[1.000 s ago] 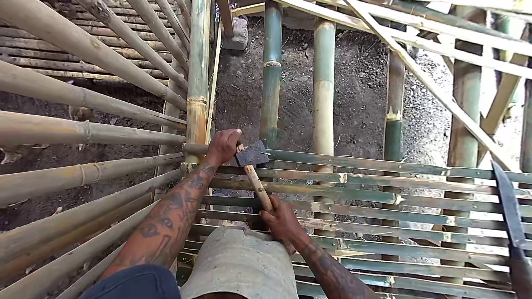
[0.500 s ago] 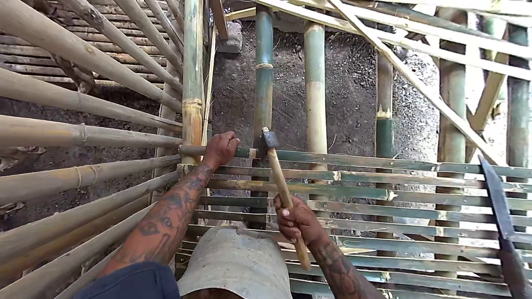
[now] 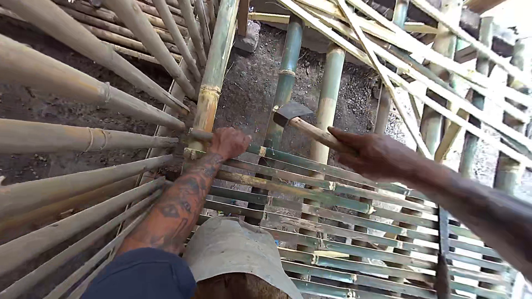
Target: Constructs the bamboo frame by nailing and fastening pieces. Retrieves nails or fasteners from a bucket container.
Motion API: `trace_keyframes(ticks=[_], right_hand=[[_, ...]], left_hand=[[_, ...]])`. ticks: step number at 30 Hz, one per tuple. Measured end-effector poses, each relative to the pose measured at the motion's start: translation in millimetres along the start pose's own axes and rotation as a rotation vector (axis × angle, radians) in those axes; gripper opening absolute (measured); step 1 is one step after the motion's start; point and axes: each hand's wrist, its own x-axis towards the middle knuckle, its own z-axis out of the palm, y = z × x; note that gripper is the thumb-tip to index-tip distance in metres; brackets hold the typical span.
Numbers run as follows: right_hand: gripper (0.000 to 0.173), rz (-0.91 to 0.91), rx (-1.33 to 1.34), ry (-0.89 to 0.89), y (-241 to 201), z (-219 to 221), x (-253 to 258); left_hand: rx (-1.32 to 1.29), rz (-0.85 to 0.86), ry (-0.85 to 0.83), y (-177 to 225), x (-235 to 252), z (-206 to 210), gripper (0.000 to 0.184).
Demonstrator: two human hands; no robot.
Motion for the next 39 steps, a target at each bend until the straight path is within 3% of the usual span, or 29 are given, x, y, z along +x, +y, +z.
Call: trace_keyframes(ticks=[4,7,11,17,21,23,27,31,36,39], right_hand=[[0.056,-0.085,-0.134,-0.051,-21,-19,14],[0.060,-0.062,-0.169,-0.223,-42,-33,27],[0.052,0.036,-0.189,-0.448,-61,-43,45],[0.049,0.011,-0.320,-0.505,-87,-45,53],[0.034,0.048,-0.210,-0.658,-89,-61,64],[0.036,0.117,-0.172,-0.662,-101,-73,65],[0.045,0.022,-0.257,-0.536,-113,-77,73],[0.031,-0.035,-0.469,-0.732,-114,-74,87],[0.040,-0.026,-0.372,-0.646,-125,-90,92],[0.032,-0.085,-0.501,-0.700,-122,-78,92]], left_hand=[[0.023,-0.128,-0.024,12,3,-1,0.063],[0.055,-0.114,0.004,15,0,-1,0.058],[0.047,-0.099,0.024,15,0,1,0.058],[0.030,-0.089,0.068,15,0,2,0.054],[0.025,-0.095,0.038,14,1,2,0.056],[0.018,-0.091,0.040,13,0,2,0.056],[0.009,-0.087,0.018,14,-1,0,0.056],[-0.028,-0.097,0.031,15,-1,1,0.054],[-0.042,-0.081,0.003,14,-2,-4,0.054],[-0.037,-0.078,0.001,13,-1,-4,0.054]])
